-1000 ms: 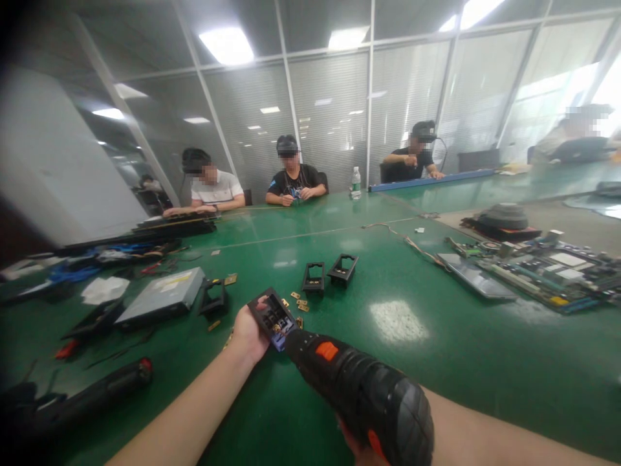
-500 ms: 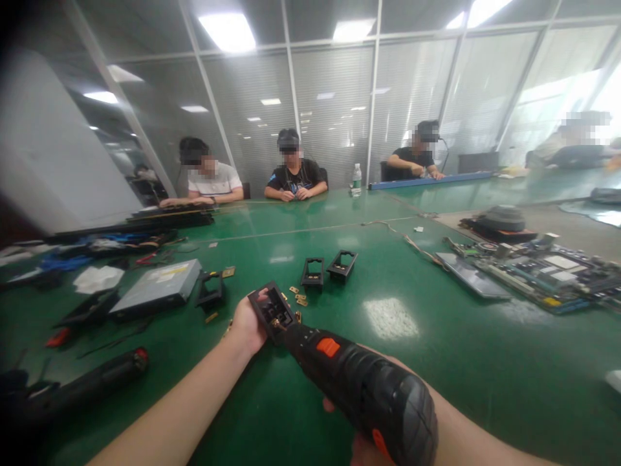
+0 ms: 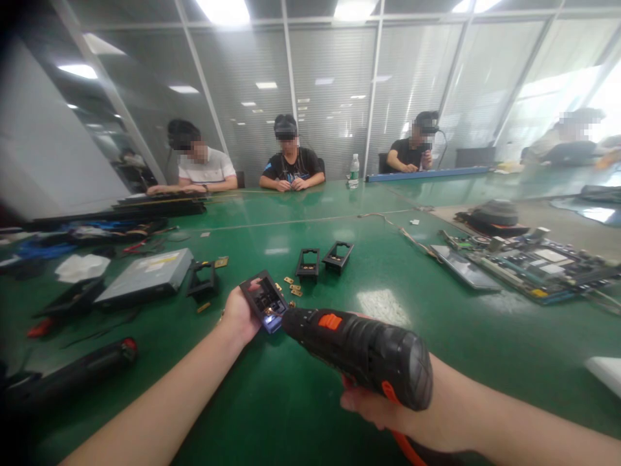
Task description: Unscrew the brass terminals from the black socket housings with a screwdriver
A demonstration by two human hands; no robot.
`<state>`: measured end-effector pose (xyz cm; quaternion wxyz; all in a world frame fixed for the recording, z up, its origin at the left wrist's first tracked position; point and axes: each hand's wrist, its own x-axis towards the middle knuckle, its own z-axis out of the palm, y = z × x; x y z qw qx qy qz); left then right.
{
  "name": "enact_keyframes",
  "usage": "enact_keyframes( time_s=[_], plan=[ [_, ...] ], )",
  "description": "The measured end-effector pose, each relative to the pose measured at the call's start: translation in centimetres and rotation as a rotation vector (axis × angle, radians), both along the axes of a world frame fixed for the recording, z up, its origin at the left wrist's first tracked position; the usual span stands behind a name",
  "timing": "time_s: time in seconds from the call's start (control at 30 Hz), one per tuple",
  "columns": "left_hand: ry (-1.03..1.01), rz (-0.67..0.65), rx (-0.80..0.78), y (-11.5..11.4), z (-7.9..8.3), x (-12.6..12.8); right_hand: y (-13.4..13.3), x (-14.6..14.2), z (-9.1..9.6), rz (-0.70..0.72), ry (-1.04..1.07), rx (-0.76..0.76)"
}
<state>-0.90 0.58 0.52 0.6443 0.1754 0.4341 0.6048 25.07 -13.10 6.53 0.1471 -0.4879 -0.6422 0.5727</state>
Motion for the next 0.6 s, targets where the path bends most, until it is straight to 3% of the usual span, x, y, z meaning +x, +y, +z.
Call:
enact_keyframes(
  time_s=[0.33, 0.43, 0.6],
  plan=[
    [0.008, -0.035, 0.017, 0.17, -0.07, -0.14, 0.44, 0.57, -0.25, -0.011, 0.069, -0.068],
    [0.011, -0.004, 0.011, 0.16, -0.05, -0.11, 0.56, 0.66, -0.44, -0.007, 0.092, -0.046],
    [0.025, 0.031, -0.018, 0.19, 0.02, -0.12, 0.85, 0.53, 0.16, -0.055, 0.053, -0.144]
  ],
)
